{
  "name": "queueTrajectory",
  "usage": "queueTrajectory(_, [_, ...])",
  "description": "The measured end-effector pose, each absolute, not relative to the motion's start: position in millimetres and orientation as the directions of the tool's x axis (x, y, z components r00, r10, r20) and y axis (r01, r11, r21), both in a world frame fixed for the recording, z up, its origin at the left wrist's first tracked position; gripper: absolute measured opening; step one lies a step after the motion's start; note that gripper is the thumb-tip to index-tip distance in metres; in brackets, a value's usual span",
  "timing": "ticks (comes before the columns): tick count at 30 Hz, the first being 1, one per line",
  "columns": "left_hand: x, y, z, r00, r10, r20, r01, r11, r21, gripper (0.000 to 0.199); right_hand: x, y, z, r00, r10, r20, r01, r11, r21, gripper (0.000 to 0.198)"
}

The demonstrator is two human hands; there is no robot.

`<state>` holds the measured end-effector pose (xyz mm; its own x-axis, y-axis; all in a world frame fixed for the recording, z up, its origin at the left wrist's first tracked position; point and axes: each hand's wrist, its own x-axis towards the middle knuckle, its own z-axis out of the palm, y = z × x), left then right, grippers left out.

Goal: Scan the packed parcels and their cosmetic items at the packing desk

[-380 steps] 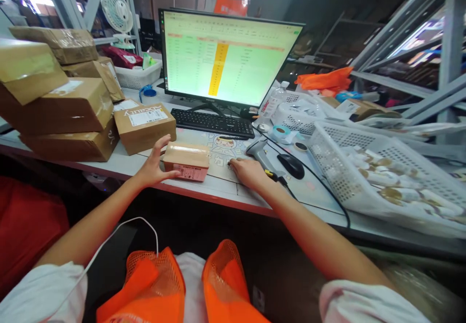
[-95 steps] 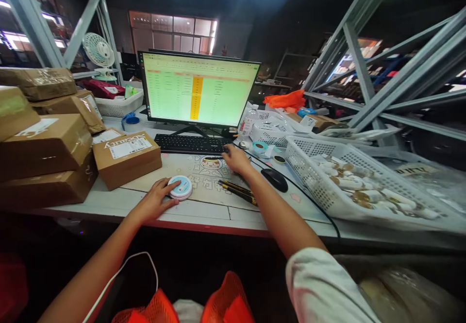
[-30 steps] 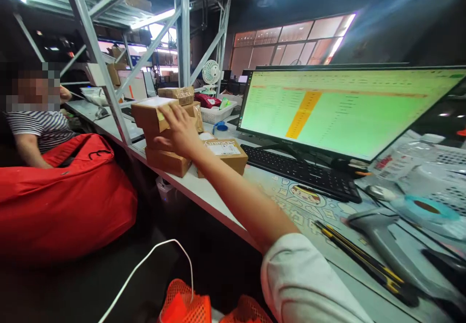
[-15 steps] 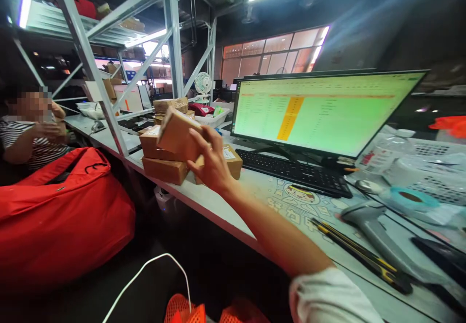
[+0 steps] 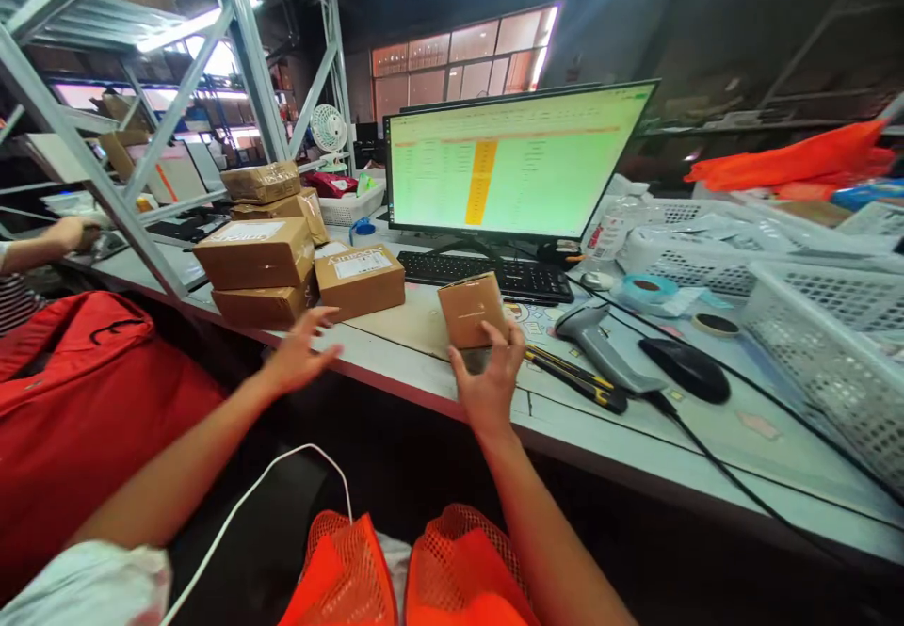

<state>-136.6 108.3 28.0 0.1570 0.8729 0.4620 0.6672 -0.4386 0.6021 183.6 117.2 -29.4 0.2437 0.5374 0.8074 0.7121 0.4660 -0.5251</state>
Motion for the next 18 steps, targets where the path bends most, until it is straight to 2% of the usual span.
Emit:
queueTrajectory(2, [-77.7, 134.5, 3.9, 0.288, 0.885, 0.366, 0.477, -0.464, 0.747, 0.090, 172.3, 95.5, -38.9, 0.089, 0.697, 0.711, 0.676, 0.482, -0.557, 0.041])
queueTrajectory(4, [-25.2, 153.3, -15.6, 0.304, 0.879, 0.367, 0.322, -0.457, 0.829, 0.116, 169.3, 75.2, -42.6, -0.186, 0.805, 0.564, 0.636, 0.536, -0.555, 0.037])
queueTrajectory(6, [9.0, 164.0, -26.2, 0.237, 0.870, 0.432, 0.233, -0.483, 0.844, 0.127, 183.3, 62.2, -38.9, -0.391, 0.815, 0.429, 0.589, 0.579, -0.564, 0.031])
queueTrajectory(7, [17.9, 167.6, -28.1, 0.212, 0.866, 0.453, 0.200, -0.492, 0.847, 0.129, 197.9, 59.1, -33.9, -0.405, 0.818, 0.408, 0.583, 0.575, -0.574, 0.030])
queueTrajectory(8, [21.8, 171.2, -28.2, 0.212, 0.867, 0.451, 0.167, -0.486, 0.858, 0.130, 217.2, 58.2, -27.1, -0.354, 0.833, 0.425, 0.597, 0.551, -0.584, 0.029])
queueTrajectory(10, [18.4, 180.7, -24.7, 0.292, 0.873, 0.391, 0.094, -0.433, 0.897, 0.132, 265.8, 62.5, -10.2, -0.099, 0.848, 0.520, 0.678, 0.440, -0.588, 0.033])
queueTrajectory(13, [2.0, 200.9, -17.7, 0.435, 0.862, 0.261, 0.012, -0.295, 0.955, 0.133, 339.3, 80.4, 12.4, 0.258, 0.768, 0.585, 0.835, 0.127, -0.535, 0.040])
queueTrajectory(16, [-7.9, 218.9, -15.0, 0.508, 0.835, 0.210, -0.004, -0.242, 0.970, 0.132, 380.9, 100.5, 19.9, 0.407, 0.800, 0.441, 0.882, -0.218, -0.418, 0.050])
queueTrajectory(18, [-7.5, 223.9, -16.4, 0.558, 0.805, 0.200, 0.011, -0.248, 0.969, 0.128, 386.6, 110.7, 18.5, 0.423, 0.858, 0.293, 0.891, -0.335, -0.305, 0.058])
